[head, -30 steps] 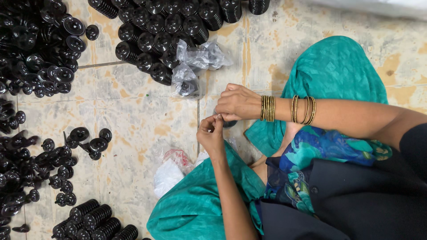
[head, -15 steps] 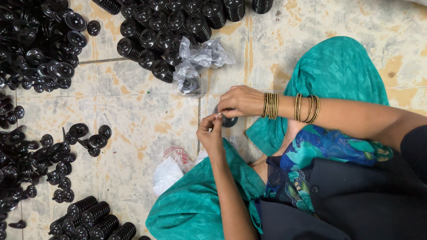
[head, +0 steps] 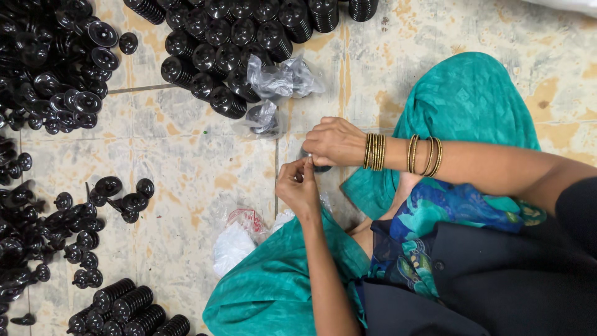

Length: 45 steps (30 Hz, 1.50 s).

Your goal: The person sits on the floor surrounded by piles of black plastic spools and packs them one at a time into small clear plastic bags, placing each filled bag with a growing group of bagged parts. They occasionally set an unbagged spool aside before continuing to fill bags.

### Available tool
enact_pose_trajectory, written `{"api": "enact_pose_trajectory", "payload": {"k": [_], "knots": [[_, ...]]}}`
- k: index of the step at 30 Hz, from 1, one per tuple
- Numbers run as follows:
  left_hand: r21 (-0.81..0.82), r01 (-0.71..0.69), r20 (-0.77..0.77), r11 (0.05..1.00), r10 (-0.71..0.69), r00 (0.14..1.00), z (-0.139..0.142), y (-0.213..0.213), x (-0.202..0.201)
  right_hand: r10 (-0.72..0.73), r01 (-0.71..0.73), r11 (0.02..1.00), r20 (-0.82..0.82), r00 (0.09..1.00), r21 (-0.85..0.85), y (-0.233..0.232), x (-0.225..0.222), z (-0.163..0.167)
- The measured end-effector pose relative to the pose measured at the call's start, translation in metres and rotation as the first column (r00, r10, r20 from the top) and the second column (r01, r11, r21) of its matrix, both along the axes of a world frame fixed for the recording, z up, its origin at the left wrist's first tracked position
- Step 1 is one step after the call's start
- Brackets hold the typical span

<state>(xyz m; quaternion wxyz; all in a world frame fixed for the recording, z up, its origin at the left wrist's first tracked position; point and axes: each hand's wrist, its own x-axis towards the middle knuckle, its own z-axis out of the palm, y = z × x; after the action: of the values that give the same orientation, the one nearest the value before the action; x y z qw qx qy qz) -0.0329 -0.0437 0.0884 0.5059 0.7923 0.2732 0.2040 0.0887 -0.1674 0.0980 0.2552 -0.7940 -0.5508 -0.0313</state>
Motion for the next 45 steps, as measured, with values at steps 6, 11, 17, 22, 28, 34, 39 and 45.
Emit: {"api": "enact_pose_trajectory", "payload": {"k": [6,11,17,22,28,34,39,45], "knots": [[0.113,0.039,0.055,0.993,-0.046,0.997,0.009,-0.007,0.002,-0.036,0.036,0.999,-0.011,0.999,-0.029,0.0,0.001,-0.004],[0.504,0.058,0.044,0.862,-0.092,0.995,0.01,-0.018,-0.001,-0.049,0.049,0.996,0.0,0.999,-0.068,0.001,0.0,-0.007],[0.371,0.047,0.049,0.927,-0.071,0.996,0.008,-0.011,-0.001,-0.062,0.064,0.998,-0.117,0.991,0.017,-0.003,0.008,-0.005],[0.41,0.056,0.051,0.91,-0.084,0.995,0.007,-0.01,-0.002,-0.052,0.055,0.998,-0.111,0.992,0.017,-0.003,0.013,-0.006],[0.481,0.055,0.048,0.875,-0.089,0.995,-0.002,-0.007,-0.008,-0.01,0.012,1.0,-0.166,0.986,0.014,0.0,0.018,-0.022],[0.138,0.101,0.044,0.985,-0.108,0.993,-0.012,0.011,-0.012,0.007,0.008,0.997,-0.199,0.98,0.074,0.012,0.012,-0.034],[0.038,0.089,-0.062,0.995,-0.087,0.994,-0.011,0.013,-0.015,-0.091,0.096,0.995,-0.191,0.977,0.015,0.009,0.006,-0.028],[0.158,0.2,-0.062,0.967,-0.193,0.979,-0.009,0.029,-0.033,-0.434,0.395,0.895,-0.196,0.88,-0.208,-0.035,0.068,-0.001]]}}
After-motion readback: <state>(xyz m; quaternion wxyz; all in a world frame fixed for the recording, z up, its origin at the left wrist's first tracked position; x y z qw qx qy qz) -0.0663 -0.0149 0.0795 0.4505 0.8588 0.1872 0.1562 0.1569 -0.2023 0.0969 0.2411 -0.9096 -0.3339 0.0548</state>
